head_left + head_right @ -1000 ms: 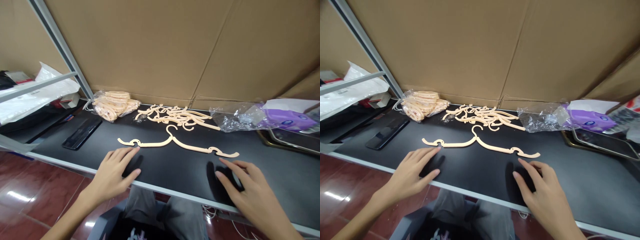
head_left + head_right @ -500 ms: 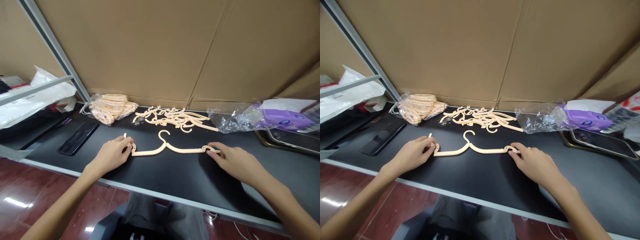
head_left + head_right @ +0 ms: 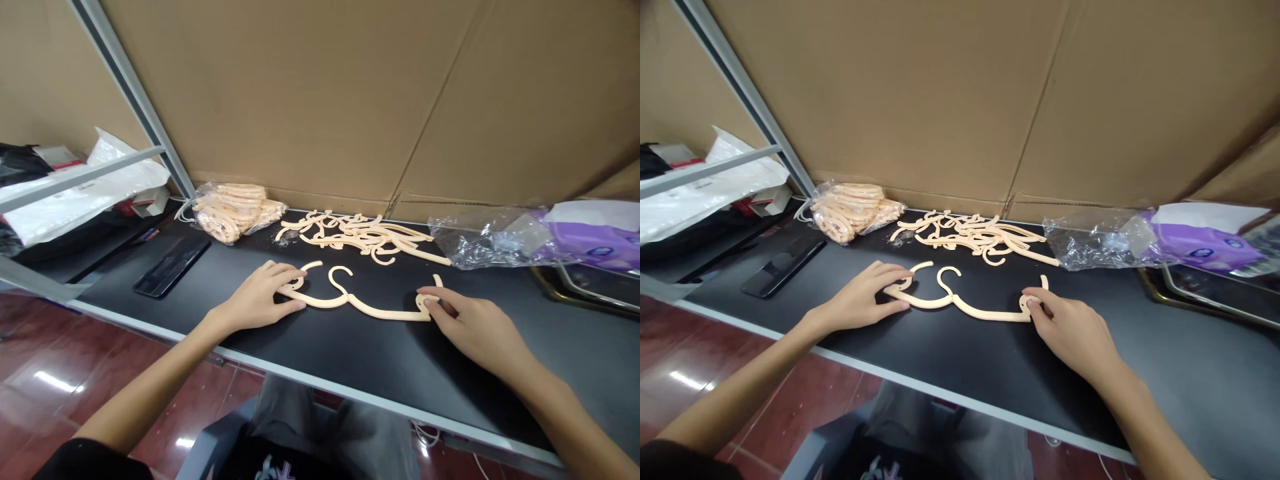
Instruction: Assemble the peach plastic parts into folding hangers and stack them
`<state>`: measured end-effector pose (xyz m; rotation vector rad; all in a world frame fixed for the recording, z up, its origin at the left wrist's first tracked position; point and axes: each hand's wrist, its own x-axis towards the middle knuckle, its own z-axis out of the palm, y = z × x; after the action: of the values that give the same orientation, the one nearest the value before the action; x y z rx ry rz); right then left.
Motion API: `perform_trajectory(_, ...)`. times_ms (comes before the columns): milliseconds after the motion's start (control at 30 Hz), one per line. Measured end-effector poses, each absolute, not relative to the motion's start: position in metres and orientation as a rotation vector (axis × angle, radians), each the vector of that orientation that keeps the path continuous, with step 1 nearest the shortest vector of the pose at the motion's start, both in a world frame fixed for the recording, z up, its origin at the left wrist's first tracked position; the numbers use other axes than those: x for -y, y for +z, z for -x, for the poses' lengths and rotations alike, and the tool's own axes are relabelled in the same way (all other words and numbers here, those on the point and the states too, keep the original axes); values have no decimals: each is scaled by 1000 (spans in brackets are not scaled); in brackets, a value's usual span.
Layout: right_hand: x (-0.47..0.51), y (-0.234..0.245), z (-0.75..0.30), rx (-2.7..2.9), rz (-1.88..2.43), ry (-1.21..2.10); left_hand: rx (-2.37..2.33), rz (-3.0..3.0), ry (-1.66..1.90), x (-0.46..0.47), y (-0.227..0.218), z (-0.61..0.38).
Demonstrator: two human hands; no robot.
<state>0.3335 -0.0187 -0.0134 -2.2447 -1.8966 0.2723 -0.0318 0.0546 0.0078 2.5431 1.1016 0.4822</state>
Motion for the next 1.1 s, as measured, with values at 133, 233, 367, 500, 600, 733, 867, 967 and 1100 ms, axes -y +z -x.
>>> perform_trajectory(133,18,-14,-334,1860,2266,264,-947,-2429,543,-56,6,28)
perform_trajectory(233,18,-15,-334,1859,2272,255,-930,-2384,595,-54,4,28)
perform_trajectory(367,19,-15,-334,1848,2290,238,-959,-2352,598,-52,3,30)
perform_trajectory(500,19,-15,-333,1838,2279,227,-973,-2357,580,-51,2,31)
perform_trajectory(600,18,-16,-333,1829,2263,223,-960,-2364,596,-50,1,31)
perform_trajectory(733,19,-19,-334,1804,2203,210,-955,-2360,645,-50,0,31)
perform_trajectory(867,21,-21,-333,1759,1988,151,-890,-2353,697,-48,-1,32)
perform_trajectory(967,20,-19,-328,1793,1807,184,-804,-2371,696,-47,-2,32)
perform_trajectory(1100,19,-10,-313,1901,1604,365,-769,-2396,711,-47,-3,32)
